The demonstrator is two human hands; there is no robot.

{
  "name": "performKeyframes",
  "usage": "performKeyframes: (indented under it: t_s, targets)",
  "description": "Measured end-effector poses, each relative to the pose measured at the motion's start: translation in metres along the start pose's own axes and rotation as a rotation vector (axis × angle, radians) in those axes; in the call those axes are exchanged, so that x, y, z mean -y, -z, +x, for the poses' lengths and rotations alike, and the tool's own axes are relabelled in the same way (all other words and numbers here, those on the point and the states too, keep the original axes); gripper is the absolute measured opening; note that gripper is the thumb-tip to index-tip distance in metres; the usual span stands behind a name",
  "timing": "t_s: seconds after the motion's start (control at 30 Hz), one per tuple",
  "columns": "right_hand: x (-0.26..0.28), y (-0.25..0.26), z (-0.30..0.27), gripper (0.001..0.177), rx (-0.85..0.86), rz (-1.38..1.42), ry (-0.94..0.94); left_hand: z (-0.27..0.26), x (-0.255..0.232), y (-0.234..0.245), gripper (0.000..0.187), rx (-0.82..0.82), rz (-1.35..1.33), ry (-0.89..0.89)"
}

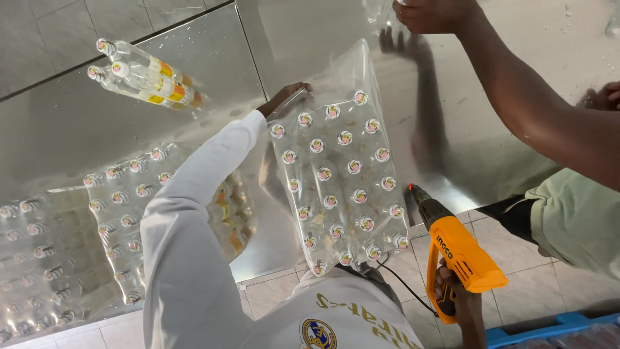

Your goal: The person uses a yellow heat gun to shrink-wrap a pack of bottled beverages on a stainless steel table. They repeatedly apply heat to the plastic film and press it down with their hand to conform it to the bottles. A second person assists by holding the pack steady.

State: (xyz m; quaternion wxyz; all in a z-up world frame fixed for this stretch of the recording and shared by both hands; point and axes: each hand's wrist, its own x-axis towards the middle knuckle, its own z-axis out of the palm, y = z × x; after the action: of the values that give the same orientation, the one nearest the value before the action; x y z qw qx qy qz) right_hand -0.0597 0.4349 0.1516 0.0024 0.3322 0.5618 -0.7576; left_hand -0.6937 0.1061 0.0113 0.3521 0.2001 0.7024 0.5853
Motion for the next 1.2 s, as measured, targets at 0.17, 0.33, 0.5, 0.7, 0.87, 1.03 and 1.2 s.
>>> performKeyframes:
  t_s: [0.17, 0.33, 0.5, 0.7, 0.87, 1.03, 1.2]
  targets:
    - [-0.001, -0.004, -0.002, 0.024, -0.056, 0.028, -0.039, -0.016, -0.051, -0.028, 0.044, 0.137, -0.383, -0.024]
    - [-0.021, 0.01, 0.001, 0.029, -0.088, 0.002, -0.096, -0.037, -0.113, -0.044, 0.079, 0.257, -0.149, 0.011]
    - [0.004, -0.006, -0.002, 0.023, -0.051, 0.007, -0.058, -0.008, -0.09, -0.039, 0.061, 0.371, 0.336, 0.097]
    - [-0.014, 0.016, 0.007, 0.024, 0.008, 0.02, -0.043, -0.02, -0.111, -0.043, 0.027, 0.336, 0.216, 0.081]
    - [-0.01, 0.018, 0.008, 0.027, -0.018, 0.001, -0.075, -0.007, -0.089, -0.024, 0.022, 0.344, 0.368, 0.114]
    - [-0.014, 0.025, 0.009, 0.027, 0.024, -0.014, -0.049, -0.009, -0.103, -0.024, 0.046, 0.454, 0.903, 0.267]
    - [-0.012, 0.016, 0.004, 0.023, -0.044, 0.03, -0.088, 0.006, -0.093, -0.037, 0.021, 0.239, 0.84, 0.352]
